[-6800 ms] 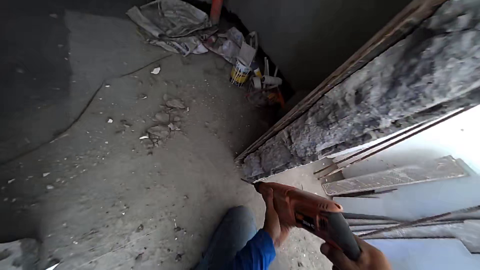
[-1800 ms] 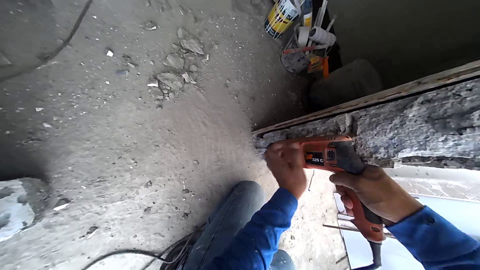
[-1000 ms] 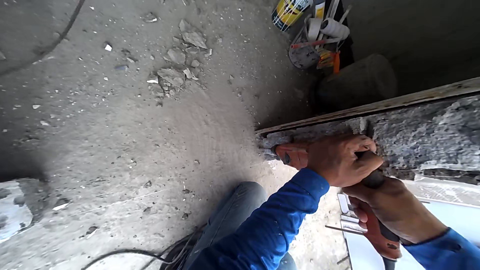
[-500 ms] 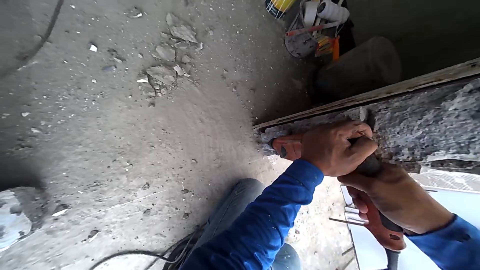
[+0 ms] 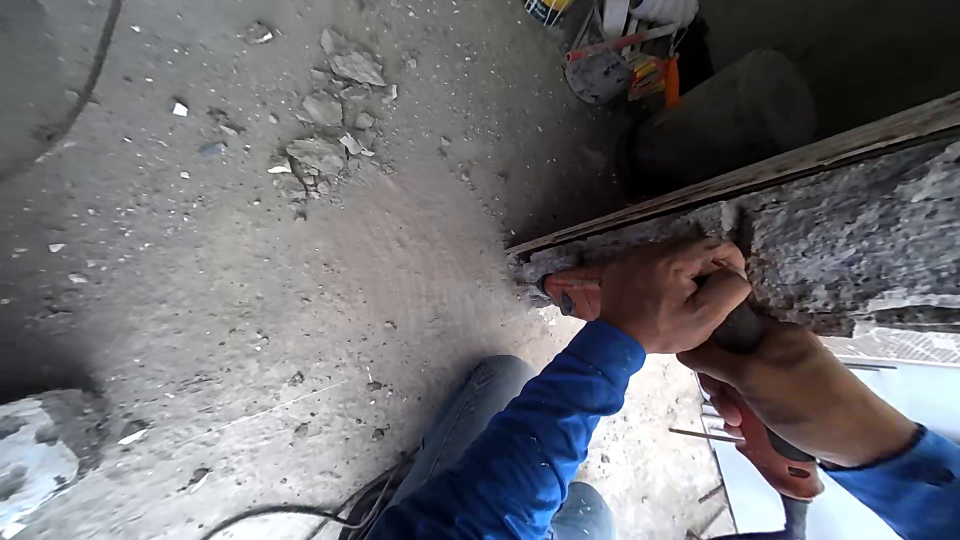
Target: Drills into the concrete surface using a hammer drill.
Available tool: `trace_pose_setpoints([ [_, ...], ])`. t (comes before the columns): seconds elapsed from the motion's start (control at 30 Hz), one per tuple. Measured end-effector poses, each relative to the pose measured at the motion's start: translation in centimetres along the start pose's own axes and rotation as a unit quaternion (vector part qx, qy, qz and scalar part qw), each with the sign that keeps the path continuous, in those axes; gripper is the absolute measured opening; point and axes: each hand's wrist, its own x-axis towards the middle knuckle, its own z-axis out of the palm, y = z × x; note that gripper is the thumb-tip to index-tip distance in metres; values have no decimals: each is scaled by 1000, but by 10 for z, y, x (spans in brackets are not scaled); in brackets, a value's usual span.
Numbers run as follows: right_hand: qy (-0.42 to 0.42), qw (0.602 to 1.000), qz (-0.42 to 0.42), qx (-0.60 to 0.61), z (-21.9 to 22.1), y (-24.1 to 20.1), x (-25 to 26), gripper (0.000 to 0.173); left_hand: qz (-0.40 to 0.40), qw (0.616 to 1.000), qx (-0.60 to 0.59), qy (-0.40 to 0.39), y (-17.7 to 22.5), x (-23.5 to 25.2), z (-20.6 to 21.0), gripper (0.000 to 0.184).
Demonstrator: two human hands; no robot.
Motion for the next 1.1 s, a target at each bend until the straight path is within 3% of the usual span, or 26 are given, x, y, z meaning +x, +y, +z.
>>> trace_pose_setpoints([
  [1.1, 9, 1000, 5, 10, 10, 0, -2, 16, -23, 999, 12, -29, -2, -2, -5, 20],
])
